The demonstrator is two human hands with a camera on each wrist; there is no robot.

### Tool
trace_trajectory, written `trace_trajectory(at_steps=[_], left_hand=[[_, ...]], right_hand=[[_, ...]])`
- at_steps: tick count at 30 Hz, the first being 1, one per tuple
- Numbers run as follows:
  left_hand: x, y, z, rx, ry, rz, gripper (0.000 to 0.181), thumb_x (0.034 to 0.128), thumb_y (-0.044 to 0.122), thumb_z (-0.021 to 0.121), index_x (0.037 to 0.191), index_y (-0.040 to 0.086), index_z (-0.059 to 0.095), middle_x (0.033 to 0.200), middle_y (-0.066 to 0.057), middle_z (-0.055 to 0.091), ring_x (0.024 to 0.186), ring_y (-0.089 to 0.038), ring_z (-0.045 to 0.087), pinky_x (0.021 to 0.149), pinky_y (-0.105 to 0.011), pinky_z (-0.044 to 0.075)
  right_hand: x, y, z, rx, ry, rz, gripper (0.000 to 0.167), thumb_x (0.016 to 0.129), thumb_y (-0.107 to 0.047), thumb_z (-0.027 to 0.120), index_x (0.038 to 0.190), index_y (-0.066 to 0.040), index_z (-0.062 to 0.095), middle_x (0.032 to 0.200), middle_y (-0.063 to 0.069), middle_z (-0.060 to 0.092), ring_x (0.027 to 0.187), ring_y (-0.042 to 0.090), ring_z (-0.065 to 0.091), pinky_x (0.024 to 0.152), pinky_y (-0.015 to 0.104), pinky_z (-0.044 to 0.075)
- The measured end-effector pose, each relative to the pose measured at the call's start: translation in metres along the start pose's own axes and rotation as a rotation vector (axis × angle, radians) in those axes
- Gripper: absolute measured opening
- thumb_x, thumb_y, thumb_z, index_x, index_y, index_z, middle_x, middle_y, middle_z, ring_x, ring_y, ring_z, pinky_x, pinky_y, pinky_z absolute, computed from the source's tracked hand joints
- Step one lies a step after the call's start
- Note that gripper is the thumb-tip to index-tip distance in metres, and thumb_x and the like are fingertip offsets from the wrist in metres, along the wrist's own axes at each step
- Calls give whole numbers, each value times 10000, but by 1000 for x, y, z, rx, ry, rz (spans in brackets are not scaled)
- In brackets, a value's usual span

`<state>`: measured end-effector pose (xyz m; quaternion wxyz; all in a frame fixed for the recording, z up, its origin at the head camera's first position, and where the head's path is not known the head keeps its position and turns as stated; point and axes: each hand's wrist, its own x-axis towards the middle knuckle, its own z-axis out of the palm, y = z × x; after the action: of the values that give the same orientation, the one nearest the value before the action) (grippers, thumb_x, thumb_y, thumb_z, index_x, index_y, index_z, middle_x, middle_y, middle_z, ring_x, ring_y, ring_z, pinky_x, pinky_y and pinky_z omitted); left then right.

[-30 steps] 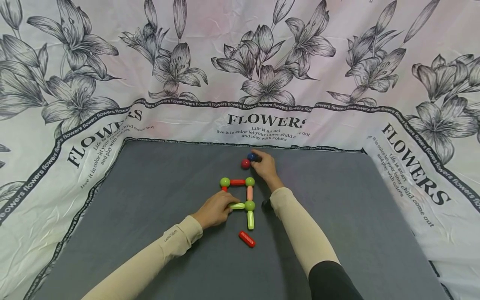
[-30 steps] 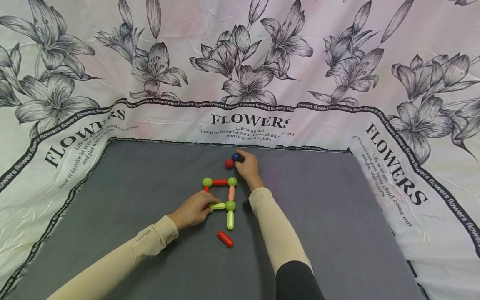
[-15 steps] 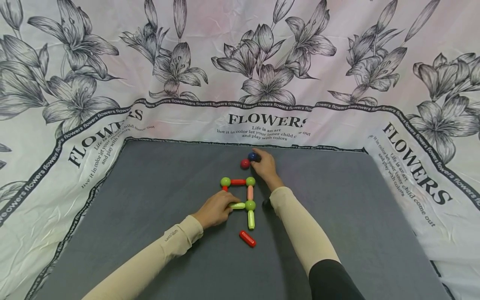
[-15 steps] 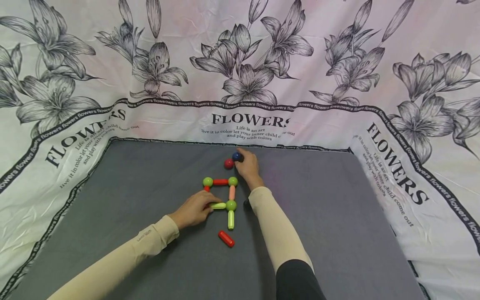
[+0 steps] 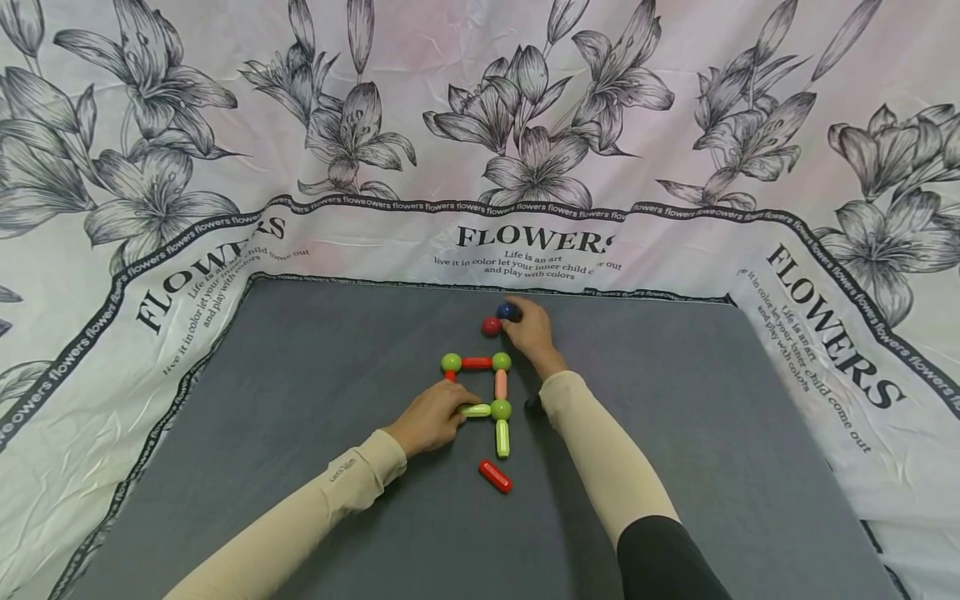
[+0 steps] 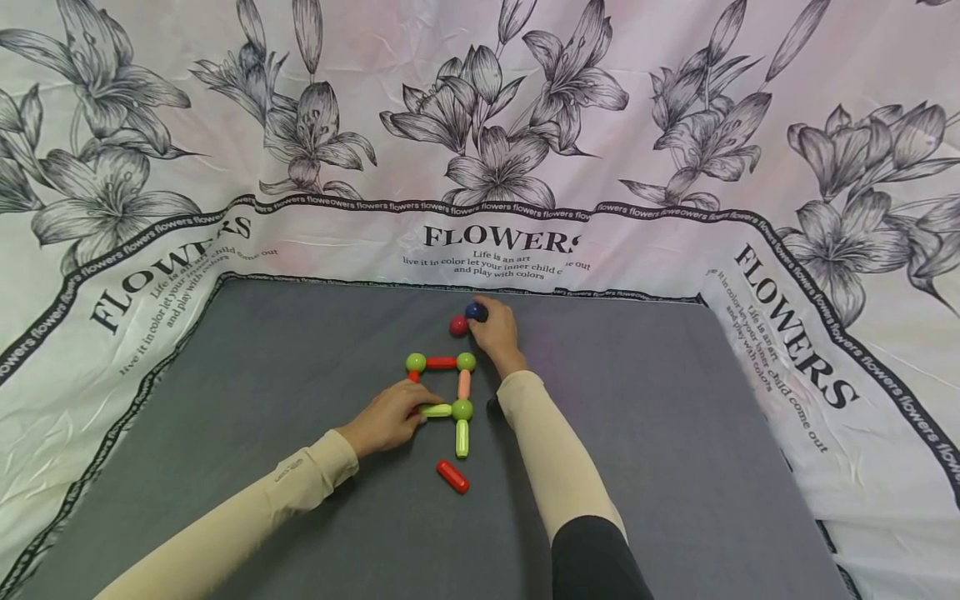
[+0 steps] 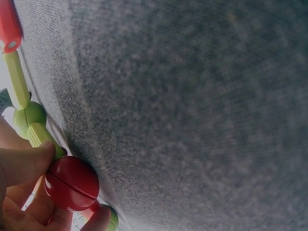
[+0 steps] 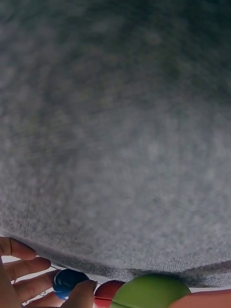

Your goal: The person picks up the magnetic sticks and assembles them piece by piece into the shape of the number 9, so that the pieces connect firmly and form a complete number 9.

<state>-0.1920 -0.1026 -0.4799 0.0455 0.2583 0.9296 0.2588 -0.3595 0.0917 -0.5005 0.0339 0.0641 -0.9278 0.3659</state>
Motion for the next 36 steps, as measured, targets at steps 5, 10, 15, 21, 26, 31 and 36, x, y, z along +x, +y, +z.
trace_trajectory(at_steps=[5, 10, 15, 21, 26, 31, 36], left_hand=[[0, -1, 0, 1, 5, 11, 313, 903, 3, 680, 1191, 114, 734, 1111, -28, 738, 1061, -203, 635, 964, -392, 530], [0, 2, 0, -10, 6, 19, 318, 905, 1, 673, 1198, 111, 733, 1126, -33, 739, 1068, -208, 632, 967, -400, 529], [0, 3, 0, -21, 15, 19, 314, 900, -9, 675, 1189, 100, 734, 1122, -42, 740, 1065, -215, 636, 967, -405, 531], [0, 2, 0, -30, -4, -12, 327, 906, -14, 674, 1203, 110, 730, 1125, -31, 735, 1074, -204, 637, 988, -395, 527], [1, 1, 1, -29, 1, -18, 329, 900, -23, 673, 1197, 106, 733, 1109, -39, 732, 1059, -211, 640, 985, -401, 526], [1, 2, 1, -48, -8, -31, 343, 899, -21, 674, 1208, 117, 731, 1102, -32, 726, 1045, -200, 638, 985, -402, 523], [1, 6, 1, -70, 15, -28, 424, 876, -27, 699, 1277, 111, 693, 1169, -52, 724, 1086, -218, 646, 995, -412, 526]], right_hand=[[-2, 0, -1, 73, 25, 36, 472, 888, -121, 744, 1346, -104, 629, 1337, 178, 655, 1239, 344, 613, 1095, 465, 461], [-5, 2, -5, 161, 51, 70, 465, 880, -118, 756, 1328, -85, 639, 1307, 183, 671, 1185, 330, 655, 1037, 440, 511], [-9, 3, -12, 308, 81, 133, 461, 859, -116, 771, 1301, -55, 657, 1295, 199, 676, 1167, 340, 654, 996, 432, 528], [-18, 2, -20, 532, 52, 262, 494, 862, -152, 776, 1330, -68, 641, 1348, 183, 639, 1257, 303, 590, 956, 359, 500], [-35, 4, -27, 583, 17, 316, 503, 876, -218, 773, 1350, -119, 633, 1390, 141, 622, 1264, 263, 576, 829, 275, 461], [-55, 5, -33, 604, 10, 323, 491, 862, -252, 788, 1322, -148, 653, 1385, 117, 623, 1256, 248, 567, 799, 268, 450], [-79, 0, -41, 620, 15, 306, 473, 863, -254, 790, 1309, -162, 663, 1380, 97, 631, 1291, 239, 557, 852, 290, 459]])
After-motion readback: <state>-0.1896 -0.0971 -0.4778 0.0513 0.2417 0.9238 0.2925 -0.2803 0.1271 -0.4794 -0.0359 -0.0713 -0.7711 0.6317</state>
